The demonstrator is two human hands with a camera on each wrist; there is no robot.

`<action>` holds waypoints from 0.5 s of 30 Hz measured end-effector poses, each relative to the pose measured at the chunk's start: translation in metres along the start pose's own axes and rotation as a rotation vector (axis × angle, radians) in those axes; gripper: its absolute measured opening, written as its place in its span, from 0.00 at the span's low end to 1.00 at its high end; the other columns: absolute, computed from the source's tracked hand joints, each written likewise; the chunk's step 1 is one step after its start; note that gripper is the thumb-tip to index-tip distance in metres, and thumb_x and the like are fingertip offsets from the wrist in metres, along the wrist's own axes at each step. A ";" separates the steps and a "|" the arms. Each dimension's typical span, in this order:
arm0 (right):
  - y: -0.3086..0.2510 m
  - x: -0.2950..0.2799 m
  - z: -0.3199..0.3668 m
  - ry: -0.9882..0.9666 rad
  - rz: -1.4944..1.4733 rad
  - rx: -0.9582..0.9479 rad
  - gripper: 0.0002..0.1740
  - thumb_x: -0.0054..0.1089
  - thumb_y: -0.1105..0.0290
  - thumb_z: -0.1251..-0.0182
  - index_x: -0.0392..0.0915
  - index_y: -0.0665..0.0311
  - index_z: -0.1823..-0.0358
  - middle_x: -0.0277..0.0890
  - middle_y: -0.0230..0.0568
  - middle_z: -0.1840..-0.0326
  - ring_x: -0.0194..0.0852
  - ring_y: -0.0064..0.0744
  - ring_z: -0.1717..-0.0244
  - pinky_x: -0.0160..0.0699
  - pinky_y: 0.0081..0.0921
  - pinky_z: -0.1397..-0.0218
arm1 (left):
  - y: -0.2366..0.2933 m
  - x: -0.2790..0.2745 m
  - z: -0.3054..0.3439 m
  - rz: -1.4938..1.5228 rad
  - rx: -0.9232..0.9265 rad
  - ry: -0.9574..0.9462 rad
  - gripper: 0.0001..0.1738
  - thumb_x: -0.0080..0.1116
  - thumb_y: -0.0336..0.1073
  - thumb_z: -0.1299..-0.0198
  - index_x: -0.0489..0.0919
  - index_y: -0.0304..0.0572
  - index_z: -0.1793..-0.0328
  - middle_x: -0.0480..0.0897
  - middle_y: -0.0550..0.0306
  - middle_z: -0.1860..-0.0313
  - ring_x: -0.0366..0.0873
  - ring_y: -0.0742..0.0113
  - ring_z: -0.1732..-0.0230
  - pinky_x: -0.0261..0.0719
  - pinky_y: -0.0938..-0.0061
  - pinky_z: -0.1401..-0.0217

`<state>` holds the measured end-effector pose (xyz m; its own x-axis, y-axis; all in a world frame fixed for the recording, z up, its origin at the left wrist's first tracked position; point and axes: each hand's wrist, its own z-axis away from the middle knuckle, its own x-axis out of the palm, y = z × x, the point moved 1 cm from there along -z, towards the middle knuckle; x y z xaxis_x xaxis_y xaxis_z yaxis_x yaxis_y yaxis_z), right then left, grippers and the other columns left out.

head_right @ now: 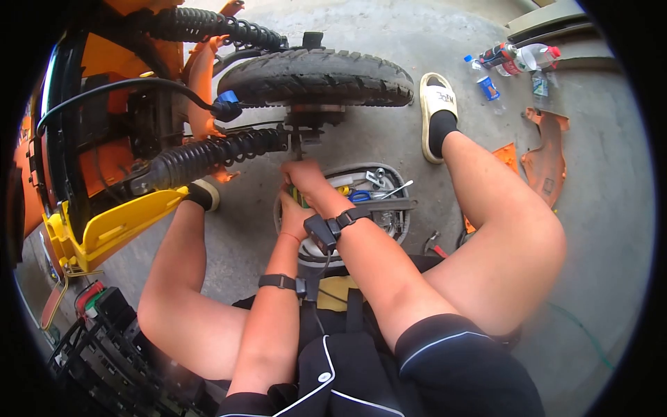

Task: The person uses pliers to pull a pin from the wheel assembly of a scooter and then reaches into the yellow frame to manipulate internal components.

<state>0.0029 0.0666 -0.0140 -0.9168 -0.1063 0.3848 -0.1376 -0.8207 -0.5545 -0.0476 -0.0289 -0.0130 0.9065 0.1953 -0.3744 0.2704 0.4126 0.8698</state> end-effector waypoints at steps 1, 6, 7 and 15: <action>0.004 0.002 -0.003 -0.001 0.002 -0.002 0.14 0.59 0.68 0.39 0.74 0.64 0.81 0.72 0.39 0.81 0.80 0.39 0.75 0.73 0.35 0.71 | 0.004 0.004 0.004 -0.122 -0.101 0.093 0.53 0.78 0.47 0.56 0.60 0.32 0.29 0.73 0.37 0.34 0.73 0.45 0.33 0.70 0.61 0.31; 0.013 0.007 -0.011 0.183 0.177 0.015 0.15 0.59 0.64 0.41 0.80 0.72 0.74 0.78 0.47 0.77 0.79 0.41 0.75 0.74 0.39 0.70 | 0.038 0.008 0.015 -0.239 -0.296 0.286 0.37 0.65 0.49 0.41 0.69 0.32 0.33 0.75 0.30 0.35 0.72 0.37 0.33 0.71 0.54 0.34; 0.015 0.005 -0.014 0.183 0.177 0.014 0.15 0.59 0.64 0.41 0.80 0.72 0.74 0.78 0.47 0.77 0.79 0.41 0.75 0.74 0.39 0.70 | 0.042 0.012 0.017 -0.238 -0.295 0.286 0.37 0.65 0.49 0.41 0.69 0.32 0.33 0.75 0.30 0.35 0.72 0.37 0.33 0.71 0.54 0.34; 0.015 0.000 -0.015 0.461 0.767 -0.158 0.22 0.64 0.61 0.42 0.80 0.78 0.59 0.83 0.53 0.66 0.83 0.41 0.67 0.79 0.35 0.60 | 0.016 0.014 0.004 -0.089 -0.383 0.094 0.20 0.63 0.44 0.39 0.79 0.31 0.55 0.86 0.36 0.57 0.85 0.41 0.52 0.80 0.57 0.52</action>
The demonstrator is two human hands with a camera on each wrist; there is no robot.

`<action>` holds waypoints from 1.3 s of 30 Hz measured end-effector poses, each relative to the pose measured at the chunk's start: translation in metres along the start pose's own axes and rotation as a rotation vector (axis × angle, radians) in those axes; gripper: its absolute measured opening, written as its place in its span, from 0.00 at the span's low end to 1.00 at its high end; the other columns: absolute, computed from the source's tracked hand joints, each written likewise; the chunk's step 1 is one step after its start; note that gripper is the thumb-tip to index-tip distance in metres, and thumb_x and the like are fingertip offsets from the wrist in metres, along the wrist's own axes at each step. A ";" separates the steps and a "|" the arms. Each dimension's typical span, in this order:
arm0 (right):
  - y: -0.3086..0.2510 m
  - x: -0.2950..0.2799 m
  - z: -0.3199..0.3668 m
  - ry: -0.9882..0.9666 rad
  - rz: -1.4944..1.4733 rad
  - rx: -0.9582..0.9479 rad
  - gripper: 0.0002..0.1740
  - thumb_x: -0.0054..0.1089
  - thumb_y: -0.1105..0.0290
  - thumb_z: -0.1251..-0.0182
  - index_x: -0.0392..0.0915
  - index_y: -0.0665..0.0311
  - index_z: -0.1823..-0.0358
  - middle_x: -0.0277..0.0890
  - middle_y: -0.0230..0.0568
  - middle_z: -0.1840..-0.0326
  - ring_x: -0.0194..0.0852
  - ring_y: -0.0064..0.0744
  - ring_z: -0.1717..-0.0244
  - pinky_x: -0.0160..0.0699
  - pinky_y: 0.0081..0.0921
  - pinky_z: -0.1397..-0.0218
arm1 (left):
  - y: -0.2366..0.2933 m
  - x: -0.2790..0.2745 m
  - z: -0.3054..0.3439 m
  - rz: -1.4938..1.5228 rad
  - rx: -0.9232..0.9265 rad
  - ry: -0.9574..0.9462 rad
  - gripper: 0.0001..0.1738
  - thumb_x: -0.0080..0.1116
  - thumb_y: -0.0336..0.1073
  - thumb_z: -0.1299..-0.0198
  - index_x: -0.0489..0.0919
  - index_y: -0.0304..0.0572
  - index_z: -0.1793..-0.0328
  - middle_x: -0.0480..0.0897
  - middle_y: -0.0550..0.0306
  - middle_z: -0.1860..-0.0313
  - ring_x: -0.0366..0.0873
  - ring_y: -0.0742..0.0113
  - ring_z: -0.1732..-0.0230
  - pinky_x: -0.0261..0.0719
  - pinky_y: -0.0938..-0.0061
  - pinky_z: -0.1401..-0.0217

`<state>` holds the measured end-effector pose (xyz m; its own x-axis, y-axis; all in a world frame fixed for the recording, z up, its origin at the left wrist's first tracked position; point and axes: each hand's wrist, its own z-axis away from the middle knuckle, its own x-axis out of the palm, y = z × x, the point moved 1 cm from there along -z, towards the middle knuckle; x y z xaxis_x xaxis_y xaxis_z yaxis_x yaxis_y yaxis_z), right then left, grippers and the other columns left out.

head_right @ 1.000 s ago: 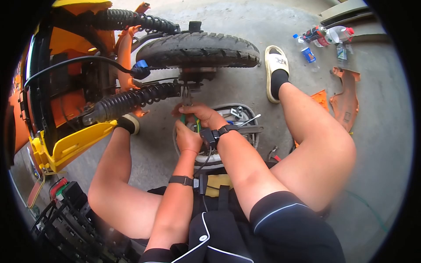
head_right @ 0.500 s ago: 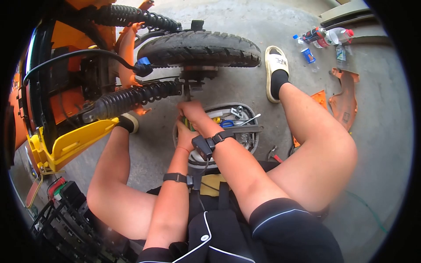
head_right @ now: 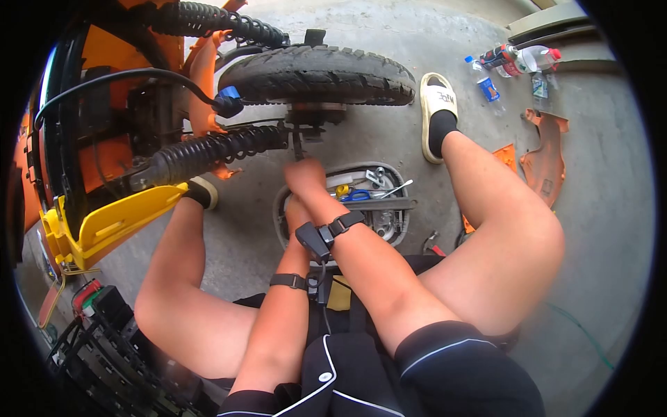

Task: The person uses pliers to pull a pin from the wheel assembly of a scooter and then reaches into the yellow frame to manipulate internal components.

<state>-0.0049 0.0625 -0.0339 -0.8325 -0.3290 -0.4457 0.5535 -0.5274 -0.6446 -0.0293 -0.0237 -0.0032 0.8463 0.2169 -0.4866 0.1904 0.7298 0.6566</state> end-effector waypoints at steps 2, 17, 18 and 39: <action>0.005 -0.011 -0.001 -0.098 -0.050 -0.036 0.26 0.66 0.57 0.43 0.80 0.75 0.54 0.84 0.54 0.61 0.84 0.46 0.61 0.79 0.38 0.56 | 0.000 -0.009 -0.002 0.093 -0.090 -0.109 0.17 0.62 0.42 0.39 0.79 0.31 0.56 0.86 0.40 0.62 0.85 0.50 0.59 0.80 0.62 0.59; -0.009 -0.044 0.000 -0.789 -0.860 0.201 0.18 0.67 0.60 0.33 0.79 0.69 0.54 0.83 0.45 0.62 0.82 0.36 0.61 0.81 0.34 0.55 | -0.016 -0.043 -0.022 0.934 -0.496 -0.898 0.12 0.60 0.37 0.41 0.79 0.37 0.56 0.81 0.54 0.70 0.79 0.61 0.73 0.78 0.63 0.67; -0.002 -0.039 0.001 -0.866 -0.956 0.295 0.17 0.66 0.61 0.33 0.80 0.68 0.53 0.84 0.46 0.62 0.84 0.39 0.61 0.82 0.35 0.56 | -0.014 -0.043 -0.019 0.934 -0.504 -0.898 0.12 0.60 0.37 0.41 0.79 0.37 0.56 0.81 0.54 0.70 0.79 0.61 0.73 0.78 0.63 0.67; 0.009 -0.028 0.015 -0.538 -0.107 0.145 0.13 0.73 0.67 0.44 0.82 0.70 0.66 0.81 0.39 0.68 0.78 0.32 0.67 0.76 0.30 0.61 | 0.010 -0.028 0.029 -0.701 -0.026 0.152 0.44 0.72 0.45 0.51 0.65 0.44 0.28 0.74 0.39 0.40 0.71 0.40 0.34 0.70 0.52 0.33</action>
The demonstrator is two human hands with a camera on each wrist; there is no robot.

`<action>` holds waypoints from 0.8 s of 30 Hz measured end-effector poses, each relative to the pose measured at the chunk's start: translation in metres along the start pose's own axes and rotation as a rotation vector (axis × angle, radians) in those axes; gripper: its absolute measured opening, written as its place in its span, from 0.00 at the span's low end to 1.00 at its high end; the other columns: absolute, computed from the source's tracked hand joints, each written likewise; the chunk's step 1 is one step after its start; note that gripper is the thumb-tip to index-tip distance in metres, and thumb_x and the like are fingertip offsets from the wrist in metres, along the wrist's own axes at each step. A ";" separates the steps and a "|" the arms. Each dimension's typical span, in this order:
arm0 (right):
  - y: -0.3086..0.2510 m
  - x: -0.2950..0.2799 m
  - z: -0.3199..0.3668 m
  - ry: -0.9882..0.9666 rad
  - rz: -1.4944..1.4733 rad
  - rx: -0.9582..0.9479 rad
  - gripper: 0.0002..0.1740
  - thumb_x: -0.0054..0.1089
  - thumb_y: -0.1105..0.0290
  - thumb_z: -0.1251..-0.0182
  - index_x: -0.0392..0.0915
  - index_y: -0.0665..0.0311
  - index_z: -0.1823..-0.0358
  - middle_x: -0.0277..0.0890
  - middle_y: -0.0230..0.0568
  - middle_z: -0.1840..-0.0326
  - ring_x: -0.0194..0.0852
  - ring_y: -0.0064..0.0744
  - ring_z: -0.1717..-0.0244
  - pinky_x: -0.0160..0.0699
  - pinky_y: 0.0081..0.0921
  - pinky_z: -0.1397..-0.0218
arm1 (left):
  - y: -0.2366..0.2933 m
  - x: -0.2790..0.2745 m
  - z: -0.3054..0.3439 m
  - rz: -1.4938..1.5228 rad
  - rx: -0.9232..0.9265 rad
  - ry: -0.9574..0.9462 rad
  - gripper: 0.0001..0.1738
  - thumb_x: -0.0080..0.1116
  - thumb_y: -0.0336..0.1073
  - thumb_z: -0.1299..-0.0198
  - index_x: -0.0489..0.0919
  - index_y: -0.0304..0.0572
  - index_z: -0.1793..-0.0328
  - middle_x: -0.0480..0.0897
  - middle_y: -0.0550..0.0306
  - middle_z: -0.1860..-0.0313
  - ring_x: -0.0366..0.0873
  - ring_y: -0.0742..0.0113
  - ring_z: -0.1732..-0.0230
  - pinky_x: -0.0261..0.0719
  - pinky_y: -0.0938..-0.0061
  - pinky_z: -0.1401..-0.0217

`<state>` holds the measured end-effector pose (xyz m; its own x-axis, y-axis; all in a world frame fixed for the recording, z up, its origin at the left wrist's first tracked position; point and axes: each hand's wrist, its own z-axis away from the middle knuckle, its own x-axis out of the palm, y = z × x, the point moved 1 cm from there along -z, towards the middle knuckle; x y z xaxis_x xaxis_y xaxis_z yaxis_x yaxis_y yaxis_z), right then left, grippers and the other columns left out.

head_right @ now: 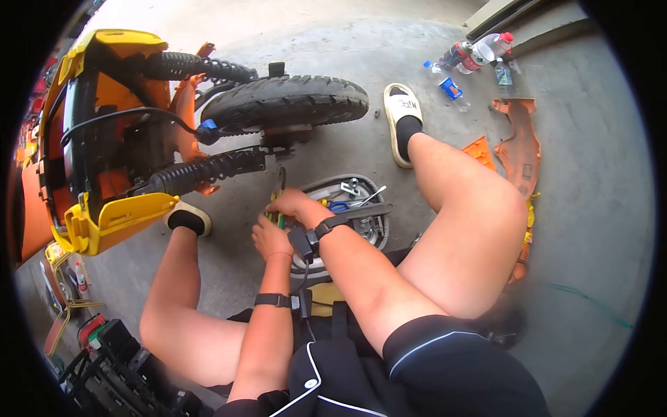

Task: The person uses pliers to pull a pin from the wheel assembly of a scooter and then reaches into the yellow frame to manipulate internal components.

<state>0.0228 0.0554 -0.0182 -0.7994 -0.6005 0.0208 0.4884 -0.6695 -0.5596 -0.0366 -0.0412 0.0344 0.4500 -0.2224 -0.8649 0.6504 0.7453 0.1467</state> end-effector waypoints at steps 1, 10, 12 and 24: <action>0.005 0.001 -0.006 -0.054 -0.064 -0.068 0.14 0.72 0.67 0.45 0.83 0.71 0.64 0.82 0.43 0.66 0.79 0.35 0.67 0.77 0.33 0.64 | 0.001 0.000 0.001 0.018 -0.009 0.025 0.45 0.72 0.45 0.51 0.65 0.44 0.28 0.74 0.39 0.40 0.71 0.40 0.35 0.70 0.53 0.33; -0.006 -0.009 0.002 -0.078 -0.037 -0.226 0.11 0.59 0.78 0.48 0.83 0.73 0.63 0.83 0.48 0.70 0.81 0.35 0.72 0.76 0.32 0.69 | 0.009 0.011 -0.001 0.103 -0.014 0.098 0.55 0.73 0.55 0.55 0.58 0.40 0.25 0.70 0.39 0.38 0.66 0.39 0.34 0.66 0.52 0.31; -0.006 -0.008 0.002 -0.076 -0.055 -0.226 0.11 0.58 0.78 0.48 0.82 0.73 0.63 0.83 0.47 0.70 0.80 0.34 0.73 0.76 0.32 0.70 | 0.009 0.012 0.000 0.118 -0.015 0.113 0.56 0.73 0.55 0.55 0.58 0.39 0.24 0.69 0.39 0.38 0.66 0.39 0.33 0.65 0.52 0.30; -0.021 -0.019 0.014 -0.131 -0.224 -0.280 0.18 0.56 0.81 0.47 0.74 0.70 0.52 0.78 0.41 0.68 0.74 0.29 0.74 0.72 0.27 0.71 | 0.020 0.021 -0.005 0.160 0.022 0.250 0.52 0.74 0.47 0.56 0.59 0.39 0.26 0.68 0.42 0.40 0.66 0.41 0.35 0.62 0.50 0.31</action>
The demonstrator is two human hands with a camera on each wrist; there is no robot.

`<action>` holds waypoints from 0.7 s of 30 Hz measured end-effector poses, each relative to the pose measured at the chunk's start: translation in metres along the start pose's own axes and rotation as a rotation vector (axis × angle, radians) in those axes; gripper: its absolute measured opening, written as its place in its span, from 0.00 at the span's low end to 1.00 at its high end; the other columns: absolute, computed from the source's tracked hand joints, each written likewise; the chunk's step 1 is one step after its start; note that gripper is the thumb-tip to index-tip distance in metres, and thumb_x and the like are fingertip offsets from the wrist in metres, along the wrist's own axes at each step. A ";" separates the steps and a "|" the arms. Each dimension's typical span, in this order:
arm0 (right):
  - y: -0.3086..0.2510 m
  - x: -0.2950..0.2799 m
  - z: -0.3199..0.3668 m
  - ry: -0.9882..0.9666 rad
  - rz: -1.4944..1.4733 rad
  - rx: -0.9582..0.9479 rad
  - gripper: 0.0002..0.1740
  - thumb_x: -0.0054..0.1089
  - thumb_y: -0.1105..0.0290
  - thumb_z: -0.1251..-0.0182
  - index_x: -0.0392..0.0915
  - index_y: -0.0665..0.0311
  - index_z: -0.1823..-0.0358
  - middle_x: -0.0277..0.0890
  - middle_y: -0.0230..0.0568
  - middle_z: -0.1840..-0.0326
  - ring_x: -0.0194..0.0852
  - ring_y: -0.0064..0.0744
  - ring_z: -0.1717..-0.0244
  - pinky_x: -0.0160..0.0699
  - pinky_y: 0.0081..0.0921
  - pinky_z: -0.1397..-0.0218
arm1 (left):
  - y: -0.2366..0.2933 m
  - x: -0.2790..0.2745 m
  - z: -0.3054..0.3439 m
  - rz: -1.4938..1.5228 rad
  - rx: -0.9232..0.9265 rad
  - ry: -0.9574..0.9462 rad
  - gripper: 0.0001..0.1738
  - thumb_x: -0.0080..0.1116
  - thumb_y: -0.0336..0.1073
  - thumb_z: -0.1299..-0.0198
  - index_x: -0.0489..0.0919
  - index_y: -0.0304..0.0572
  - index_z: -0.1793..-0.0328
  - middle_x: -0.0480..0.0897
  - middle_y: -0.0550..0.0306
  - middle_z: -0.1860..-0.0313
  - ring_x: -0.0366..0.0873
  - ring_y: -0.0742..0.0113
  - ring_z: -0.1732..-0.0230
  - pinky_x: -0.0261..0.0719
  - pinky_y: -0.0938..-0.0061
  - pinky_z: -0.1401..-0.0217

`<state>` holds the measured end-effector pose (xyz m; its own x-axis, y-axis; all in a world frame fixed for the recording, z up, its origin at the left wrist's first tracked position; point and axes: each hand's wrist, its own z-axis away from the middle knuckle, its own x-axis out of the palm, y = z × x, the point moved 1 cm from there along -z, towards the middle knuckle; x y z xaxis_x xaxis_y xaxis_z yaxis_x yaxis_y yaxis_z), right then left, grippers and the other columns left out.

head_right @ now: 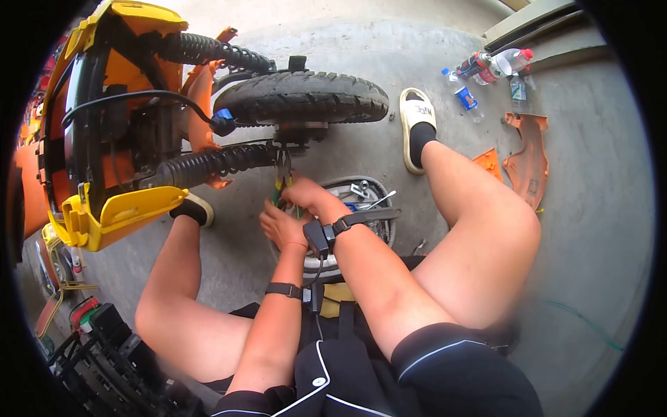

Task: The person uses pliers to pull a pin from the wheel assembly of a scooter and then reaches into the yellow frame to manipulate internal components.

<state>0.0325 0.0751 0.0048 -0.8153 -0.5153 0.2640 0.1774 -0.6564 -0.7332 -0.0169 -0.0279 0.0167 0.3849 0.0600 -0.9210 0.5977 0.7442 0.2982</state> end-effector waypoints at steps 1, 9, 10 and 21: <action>-0.001 -0.001 -0.001 -0.026 0.004 0.002 0.18 0.56 0.81 0.47 0.75 0.70 0.52 0.78 0.40 0.68 0.73 0.27 0.75 0.72 0.26 0.71 | 0.001 0.001 -0.001 0.000 -0.012 0.005 0.51 0.73 0.46 0.56 0.59 0.39 0.27 0.69 0.42 0.40 0.66 0.41 0.35 0.62 0.50 0.30; 0.009 -0.007 -0.006 -0.017 0.003 0.037 0.22 0.59 0.80 0.50 0.74 0.71 0.49 0.79 0.40 0.62 0.76 0.32 0.62 0.75 0.26 0.59 | 0.001 0.001 -0.001 0.030 0.053 0.057 0.46 0.74 0.45 0.55 0.65 0.32 0.32 0.76 0.40 0.43 0.75 0.41 0.40 0.73 0.54 0.37; 0.010 -0.008 -0.007 -0.030 0.013 0.001 0.23 0.59 0.80 0.50 0.74 0.71 0.48 0.79 0.40 0.60 0.76 0.32 0.58 0.75 0.26 0.55 | 0.001 0.002 -0.001 0.020 0.053 0.069 0.46 0.75 0.45 0.56 0.65 0.31 0.33 0.76 0.39 0.43 0.76 0.40 0.41 0.74 0.55 0.37; 0.018 0.004 -0.014 -0.235 -0.645 0.148 0.13 0.61 0.65 0.32 0.80 0.69 0.54 0.83 0.45 0.53 0.81 0.37 0.46 0.73 0.31 0.39 | -0.001 0.007 -0.008 0.076 0.017 0.056 0.37 0.71 0.46 0.51 0.68 0.35 0.40 0.77 0.38 0.45 0.77 0.39 0.43 0.76 0.52 0.43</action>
<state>0.0247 0.0695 -0.0162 -0.6450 -0.0926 0.7586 -0.2147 -0.9307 -0.2962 -0.0202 -0.0232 0.0082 0.3900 0.1535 -0.9079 0.5803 0.7246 0.3718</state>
